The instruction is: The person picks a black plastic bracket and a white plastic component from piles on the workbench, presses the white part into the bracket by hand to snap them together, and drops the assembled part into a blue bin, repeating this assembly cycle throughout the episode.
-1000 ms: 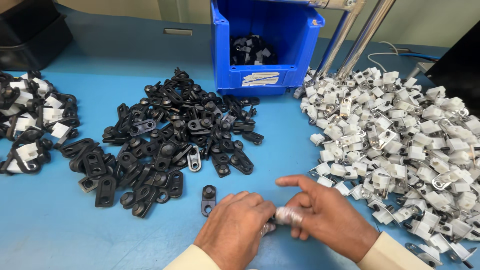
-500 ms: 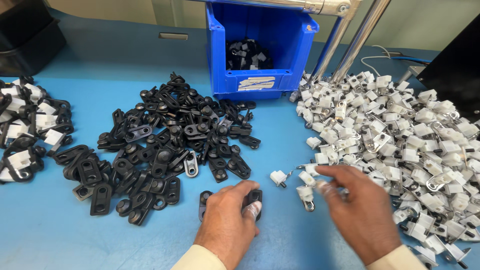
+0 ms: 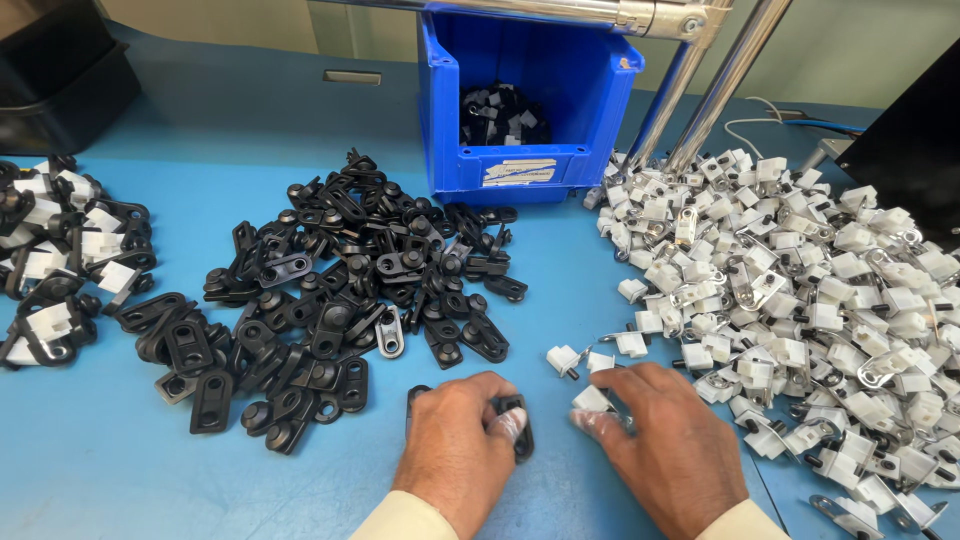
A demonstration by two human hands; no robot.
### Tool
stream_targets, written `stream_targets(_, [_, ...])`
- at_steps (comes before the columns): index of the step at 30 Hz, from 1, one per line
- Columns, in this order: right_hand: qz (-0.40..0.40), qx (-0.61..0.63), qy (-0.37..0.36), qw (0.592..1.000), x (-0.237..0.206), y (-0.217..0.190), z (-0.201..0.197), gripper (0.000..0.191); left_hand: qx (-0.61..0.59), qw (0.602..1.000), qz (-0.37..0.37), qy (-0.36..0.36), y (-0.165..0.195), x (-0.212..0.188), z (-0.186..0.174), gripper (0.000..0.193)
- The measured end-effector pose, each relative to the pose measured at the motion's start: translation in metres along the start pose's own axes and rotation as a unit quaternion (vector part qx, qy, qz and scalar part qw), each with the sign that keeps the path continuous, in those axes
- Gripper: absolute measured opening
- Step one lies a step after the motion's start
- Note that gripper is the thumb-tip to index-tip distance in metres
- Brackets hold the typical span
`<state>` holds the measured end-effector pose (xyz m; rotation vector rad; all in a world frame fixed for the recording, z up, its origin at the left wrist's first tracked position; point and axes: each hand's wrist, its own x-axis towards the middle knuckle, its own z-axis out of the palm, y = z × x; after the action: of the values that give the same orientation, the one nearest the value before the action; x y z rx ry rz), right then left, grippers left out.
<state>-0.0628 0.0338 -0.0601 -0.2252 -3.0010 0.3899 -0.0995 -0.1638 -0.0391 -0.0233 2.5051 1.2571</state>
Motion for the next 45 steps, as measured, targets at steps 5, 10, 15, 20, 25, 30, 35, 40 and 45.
stream_targets(5, [0.040,0.009,-0.022,0.999,-0.005,-0.008,-0.010,0.042,0.008,1.000,-0.013,-0.018,-0.005,-0.002,-0.007,0.023])
stream_targets(10, [0.000,-0.022,-0.001,1.000,-0.017,-0.019,-0.004,0.044,0.034,0.998,-0.044,-0.039,-0.006,-0.003,-0.010,0.035])
stream_targets(15, [0.048,-0.003,-0.023,0.999,-0.015,-0.024,-0.003,0.039,0.048,0.997,-0.032,-0.042,-0.006,-0.003,-0.017,0.022])
stream_targets(20, [-0.047,0.037,0.043,0.997,-0.023,-0.018,0.000,0.036,-0.023,0.992,-0.081,-0.096,-0.008,-0.006,-0.022,0.021])
stream_targets(25, [-0.026,0.007,0.034,0.999,-0.030,-0.014,0.015,0.039,-0.029,0.991,-0.084,-0.100,-0.006,-0.006,-0.023,0.021])
stream_targets(30, [-0.060,0.032,0.068,0.995,-0.031,-0.014,0.017,0.045,-0.019,0.992,-0.082,-0.097,-0.009,-0.007,-0.025,0.016])
stream_targets(35, [0.047,0.078,0.035,0.995,-0.036,-0.015,0.018,0.041,-0.037,0.993,-0.070,-0.086,-0.011,-0.009,-0.019,0.017])
stream_targets(40, [0.021,0.146,0.131,0.980,-0.042,-0.012,0.028,0.036,-0.054,0.994,-0.058,-0.074,-0.015,-0.007,-0.011,0.016])
stream_targets(45, [-0.084,0.089,0.180,0.976,-0.043,-0.005,0.032,0.031,-0.134,0.986,-0.071,-0.072,-0.017,-0.007,0.002,0.013])
